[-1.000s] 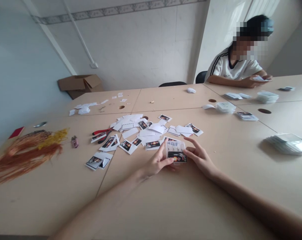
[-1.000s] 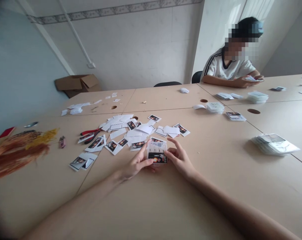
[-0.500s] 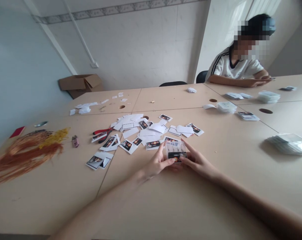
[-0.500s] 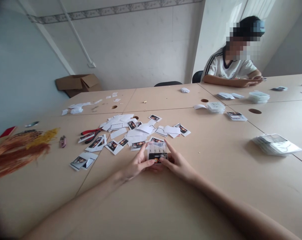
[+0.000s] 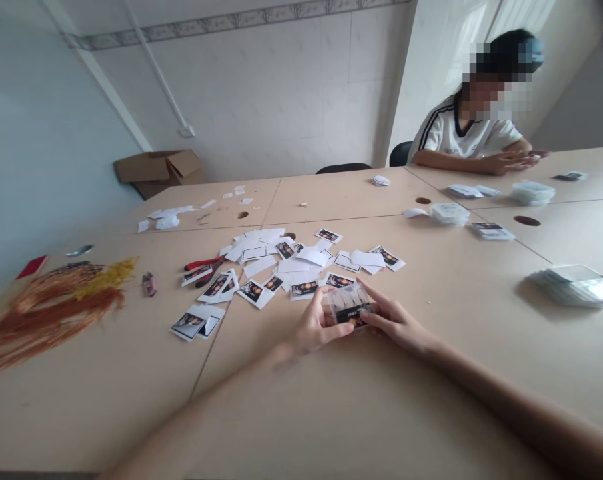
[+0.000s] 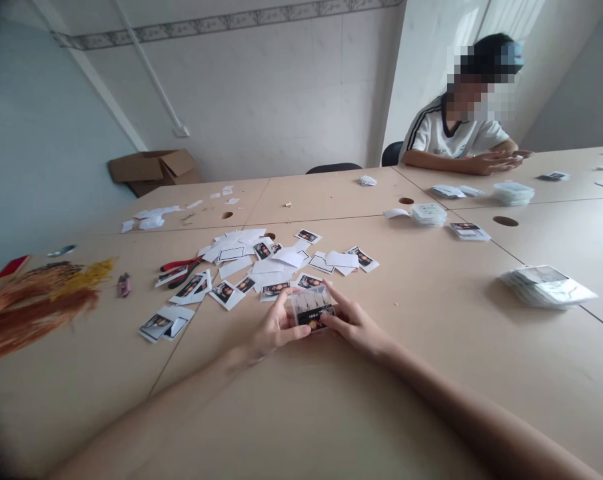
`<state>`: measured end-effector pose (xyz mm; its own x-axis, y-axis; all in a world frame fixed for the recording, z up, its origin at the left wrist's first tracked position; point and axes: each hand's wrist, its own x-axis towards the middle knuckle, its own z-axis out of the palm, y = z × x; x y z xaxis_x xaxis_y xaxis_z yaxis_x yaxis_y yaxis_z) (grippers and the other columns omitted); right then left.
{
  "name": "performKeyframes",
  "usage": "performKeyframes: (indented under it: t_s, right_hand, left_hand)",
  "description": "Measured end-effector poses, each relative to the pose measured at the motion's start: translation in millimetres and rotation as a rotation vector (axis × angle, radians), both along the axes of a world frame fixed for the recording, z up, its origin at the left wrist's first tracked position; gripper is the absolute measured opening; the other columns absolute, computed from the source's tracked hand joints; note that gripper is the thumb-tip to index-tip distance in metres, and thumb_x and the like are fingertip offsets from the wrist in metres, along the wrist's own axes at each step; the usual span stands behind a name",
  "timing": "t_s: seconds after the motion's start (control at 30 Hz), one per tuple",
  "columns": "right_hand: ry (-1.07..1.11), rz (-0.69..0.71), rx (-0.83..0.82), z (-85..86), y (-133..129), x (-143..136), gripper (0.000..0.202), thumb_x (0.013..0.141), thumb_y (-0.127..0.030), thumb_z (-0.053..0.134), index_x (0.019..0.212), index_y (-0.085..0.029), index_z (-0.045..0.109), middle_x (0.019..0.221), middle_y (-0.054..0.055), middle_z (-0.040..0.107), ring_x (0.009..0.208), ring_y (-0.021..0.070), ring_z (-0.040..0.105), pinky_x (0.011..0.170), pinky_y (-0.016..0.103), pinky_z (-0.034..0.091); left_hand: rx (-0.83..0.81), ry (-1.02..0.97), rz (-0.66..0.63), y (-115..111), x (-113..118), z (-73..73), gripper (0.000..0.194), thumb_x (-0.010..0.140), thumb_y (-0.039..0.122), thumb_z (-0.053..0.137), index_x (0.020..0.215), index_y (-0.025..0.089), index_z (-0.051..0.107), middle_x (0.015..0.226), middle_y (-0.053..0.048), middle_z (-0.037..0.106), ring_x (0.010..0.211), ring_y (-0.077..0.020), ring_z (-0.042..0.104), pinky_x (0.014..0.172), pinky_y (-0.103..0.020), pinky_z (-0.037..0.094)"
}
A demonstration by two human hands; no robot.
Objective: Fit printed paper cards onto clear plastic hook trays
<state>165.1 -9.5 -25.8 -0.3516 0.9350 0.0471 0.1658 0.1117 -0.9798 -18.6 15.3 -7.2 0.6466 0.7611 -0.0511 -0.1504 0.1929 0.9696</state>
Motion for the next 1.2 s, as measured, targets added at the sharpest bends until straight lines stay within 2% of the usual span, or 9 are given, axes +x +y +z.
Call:
performKeyframes:
  t_s: [0.13, 0.23, 0.4, 0.57, 0.7, 0.87, 0.97, 1.07, 1.2]
  right_hand:
    - [-0.090, 0.039, 0.084, -4.7, 0, -3, 0.062, 0.083, -0.033, 0.043, 0.135, -0.020, 0.012, 0.067, -0.002, 0.047, 0.057, 0.0096, 0.040, 0.052, 0.022, 0.033]
    - [-0.136, 0.024, 0.088, -7.6, 0, -3, 0.060, 0.082, -0.035, 0.045, 0.133, -0.016, 0.020, 0.067, -0.001, 0.047, 0.058, 0.0100, 0.041, 0.053, 0.022, 0.035]
    - [-0.121, -0.040, 0.063, -4.5, -1, -2, 0.055, 0.081, -0.035, 0.044, 0.131, -0.017, 0.027, 0.067, -0.001, 0.048, 0.059, 0.0113, 0.042, 0.053, 0.023, 0.036]
    - [-0.075, -0.109, 0.097, -0.8, -3, -4, 0.052, 0.080, -0.036, 0.045, 0.128, -0.020, 0.033, 0.075, 0.000, 0.053, 0.068, 0.0145, 0.047, 0.061, 0.028, 0.040]
    - [-0.097, -0.129, 0.110, -0.6, -3, -3, 0.050, 0.081, -0.038, 0.044, 0.128, -0.023, 0.035, 0.072, 0.000, 0.054, 0.064, 0.0144, 0.047, 0.059, 0.028, 0.041]
    - [-0.073, -0.139, 0.106, -1.4, -1, -2, 0.044, 0.084, -0.041, 0.039, 0.124, -0.025, 0.039, 0.094, 0.004, 0.058, 0.077, 0.0169, 0.052, 0.065, 0.030, 0.044]
    - [-0.086, -0.101, 0.118, -3.8, 0, -3, 0.046, 0.084, -0.041, 0.038, 0.126, -0.023, 0.036, 0.102, 0.005, 0.057, 0.085, 0.0187, 0.053, 0.071, 0.033, 0.045]
    - [-0.102, -0.041, 0.159, -5.7, 0, -5, 0.055, 0.081, -0.040, 0.045, 0.129, -0.020, 0.028, 0.105, 0.007, 0.055, 0.092, 0.0203, 0.051, 0.079, 0.036, 0.043]
    - [0.005, -0.077, 0.131, -2.8, 0, -5, 0.045, 0.083, -0.039, 0.040, 0.124, -0.020, 0.031, 0.096, 0.006, 0.056, 0.080, 0.0164, 0.053, 0.069, 0.030, 0.045]
  left_hand:
    - [0.105, 0.123, 0.102, 0, 0, -7.9, 0.055, 0.062, 0.023, 0.068, 0.104, 0.020, 0.033, 0.092, -0.005, 0.057, 0.079, -0.0163, 0.058, 0.066, -0.027, 0.045]
    - [0.153, 0.188, 0.079, 2, -1, -9.1, 0.053, 0.062, 0.028, 0.068, 0.104, 0.019, 0.036, 0.089, -0.005, 0.056, 0.078, -0.0167, 0.057, 0.064, -0.027, 0.045]
    - [0.140, 0.180, 0.027, 5, -1, -7.8, 0.050, 0.068, 0.030, 0.062, 0.109, 0.018, 0.036, 0.094, -0.006, 0.055, 0.086, -0.0175, 0.055, 0.071, -0.029, 0.043]
    - [0.095, 0.140, 0.005, 6, -1, -7.4, 0.048, 0.069, 0.030, 0.062, 0.109, 0.018, 0.037, 0.096, -0.006, 0.056, 0.087, -0.0163, 0.054, 0.074, -0.028, 0.042]
    - [0.080, 0.114, 0.010, 4, -1, -2.1, 0.043, 0.071, 0.028, 0.061, 0.106, 0.018, 0.039, 0.098, -0.006, 0.056, 0.089, -0.0158, 0.054, 0.076, -0.028, 0.041]
    - [0.062, 0.122, 0.036, 2, -2, 2.1, 0.039, 0.075, 0.029, 0.056, 0.108, 0.019, 0.039, 0.101, -0.007, 0.056, 0.095, -0.0176, 0.052, 0.080, -0.030, 0.040]
    - [0.099, 0.154, 0.082, 2, -2, -0.1, 0.039, 0.075, 0.031, 0.055, 0.109, 0.018, 0.040, 0.103, -0.007, 0.055, 0.098, -0.0186, 0.050, 0.083, -0.031, 0.038]
    - [0.132, 0.179, 0.104, 4, -2, -1.8, 0.039, 0.074, 0.033, 0.057, 0.106, 0.018, 0.042, 0.097, -0.006, 0.057, 0.092, -0.0179, 0.052, 0.081, -0.031, 0.040]
    - [0.141, 0.188, 0.099, 4, 0, 0.5, 0.035, 0.072, 0.036, 0.057, 0.100, 0.017, 0.048, 0.095, -0.005, 0.057, 0.087, -0.0178, 0.054, 0.079, -0.030, 0.041]
